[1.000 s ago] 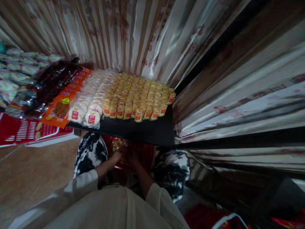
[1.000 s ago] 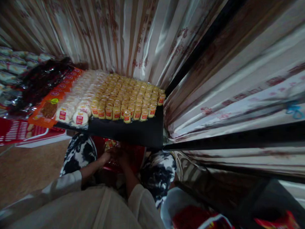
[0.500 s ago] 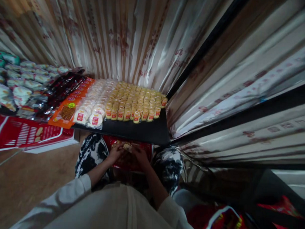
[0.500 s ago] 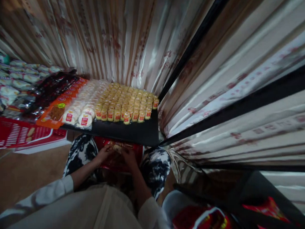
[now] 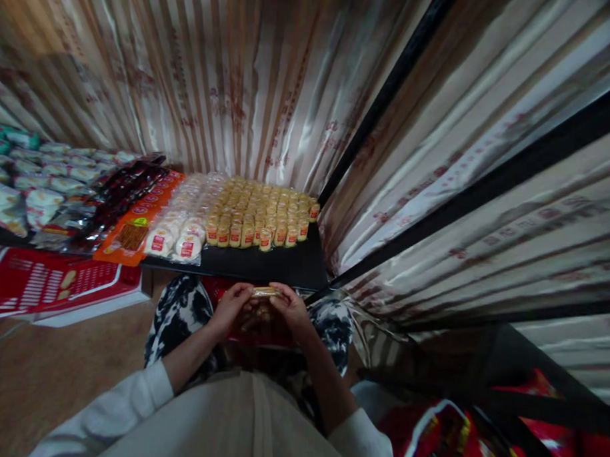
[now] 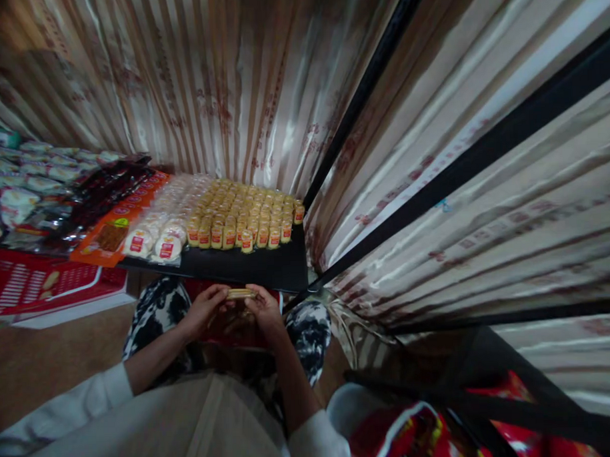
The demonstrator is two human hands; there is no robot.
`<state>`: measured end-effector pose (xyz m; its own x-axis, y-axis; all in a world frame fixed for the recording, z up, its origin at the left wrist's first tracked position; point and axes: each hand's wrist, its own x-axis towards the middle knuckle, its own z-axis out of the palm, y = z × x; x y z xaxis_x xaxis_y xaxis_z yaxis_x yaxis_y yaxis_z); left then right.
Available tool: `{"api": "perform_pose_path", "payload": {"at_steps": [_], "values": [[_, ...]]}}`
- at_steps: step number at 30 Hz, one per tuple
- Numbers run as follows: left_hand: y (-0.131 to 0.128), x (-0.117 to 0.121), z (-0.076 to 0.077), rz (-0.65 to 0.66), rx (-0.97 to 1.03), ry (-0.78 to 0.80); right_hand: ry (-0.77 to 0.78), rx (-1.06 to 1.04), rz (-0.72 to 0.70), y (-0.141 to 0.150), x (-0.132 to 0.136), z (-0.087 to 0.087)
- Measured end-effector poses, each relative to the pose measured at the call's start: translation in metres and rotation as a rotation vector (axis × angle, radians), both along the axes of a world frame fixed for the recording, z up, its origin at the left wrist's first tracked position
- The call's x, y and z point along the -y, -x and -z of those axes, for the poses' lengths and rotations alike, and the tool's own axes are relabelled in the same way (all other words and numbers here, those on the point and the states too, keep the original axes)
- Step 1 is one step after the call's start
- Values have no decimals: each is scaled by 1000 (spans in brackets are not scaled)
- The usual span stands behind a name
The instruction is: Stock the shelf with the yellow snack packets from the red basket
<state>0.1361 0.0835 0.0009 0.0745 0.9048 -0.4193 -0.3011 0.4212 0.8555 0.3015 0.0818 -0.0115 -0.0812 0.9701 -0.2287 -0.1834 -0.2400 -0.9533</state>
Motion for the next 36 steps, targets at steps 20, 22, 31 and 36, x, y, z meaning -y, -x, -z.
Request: {"api": "perform_pose_path", "payload": {"at_steps": [20,22,31,36], "values": [[-20,-10,-33,35,-86,-243,-25,-150,232,1,-19,-20],[-21,-23,-33,80,-158,-245,-61,-109,232,-2,-26,-26],[-41,-79,-44,410,-413,-462,-258,-26,132,-20,-60,-56],[-62,-120,-49,423,-424,-536,-310,39,297,-24,-92,-49]]}}
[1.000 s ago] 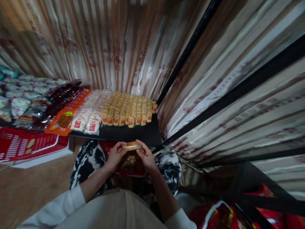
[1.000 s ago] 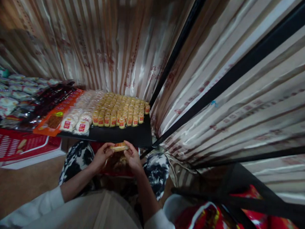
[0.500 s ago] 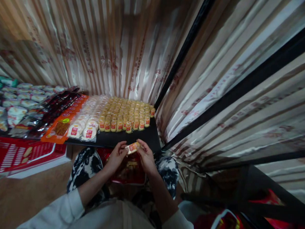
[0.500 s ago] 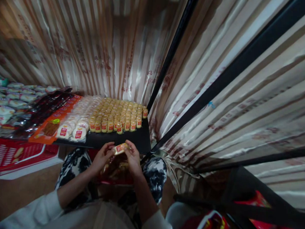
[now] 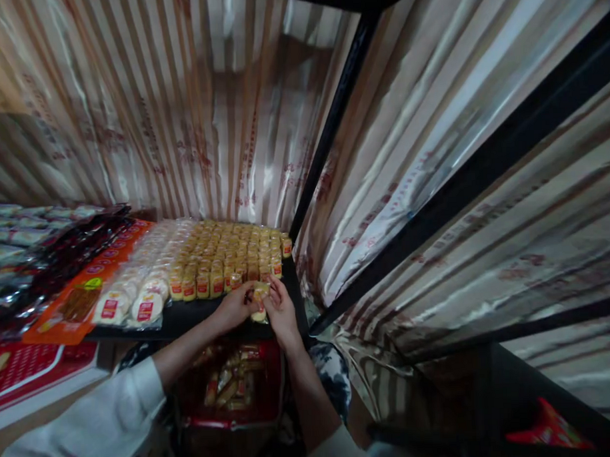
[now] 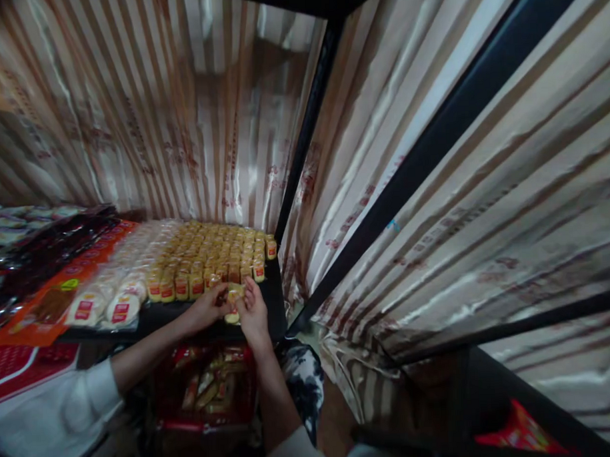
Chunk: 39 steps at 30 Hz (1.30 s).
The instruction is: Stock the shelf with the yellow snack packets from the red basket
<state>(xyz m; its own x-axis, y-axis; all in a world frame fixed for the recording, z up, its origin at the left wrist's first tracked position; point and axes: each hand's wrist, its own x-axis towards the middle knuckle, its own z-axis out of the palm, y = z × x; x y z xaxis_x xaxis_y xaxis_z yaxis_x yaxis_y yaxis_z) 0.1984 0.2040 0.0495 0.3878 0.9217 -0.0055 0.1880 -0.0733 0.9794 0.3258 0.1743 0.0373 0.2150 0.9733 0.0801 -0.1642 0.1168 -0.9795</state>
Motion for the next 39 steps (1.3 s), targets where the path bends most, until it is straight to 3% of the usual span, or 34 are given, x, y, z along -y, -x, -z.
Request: {"api": "perform_pose_path", "payload": {"at_steps": [4,8,11,17,24,32,39], "values": [[-26,-37,-9,-63,0,-41,-41,131,174,-6,-14,2],[-52,-61,-27,-94,-34,9,-72,417,341,-14,-14,-5],[-70,-76,-39,-140,-112,-88,-77,620,434,-20,-17,-8],[-104,-115,-52,-217,-369,-274,-55,598,440,-28,-46,3],[-128,-139,-40,-165,-444,-329,38,463,438,-43,-79,18],[-135,-157,-20,-89,-612,-597,132,402,430,-59,-104,44],[-145,-161,-17,-144,-740,-544,122,409,444,-60,-113,49]]}}
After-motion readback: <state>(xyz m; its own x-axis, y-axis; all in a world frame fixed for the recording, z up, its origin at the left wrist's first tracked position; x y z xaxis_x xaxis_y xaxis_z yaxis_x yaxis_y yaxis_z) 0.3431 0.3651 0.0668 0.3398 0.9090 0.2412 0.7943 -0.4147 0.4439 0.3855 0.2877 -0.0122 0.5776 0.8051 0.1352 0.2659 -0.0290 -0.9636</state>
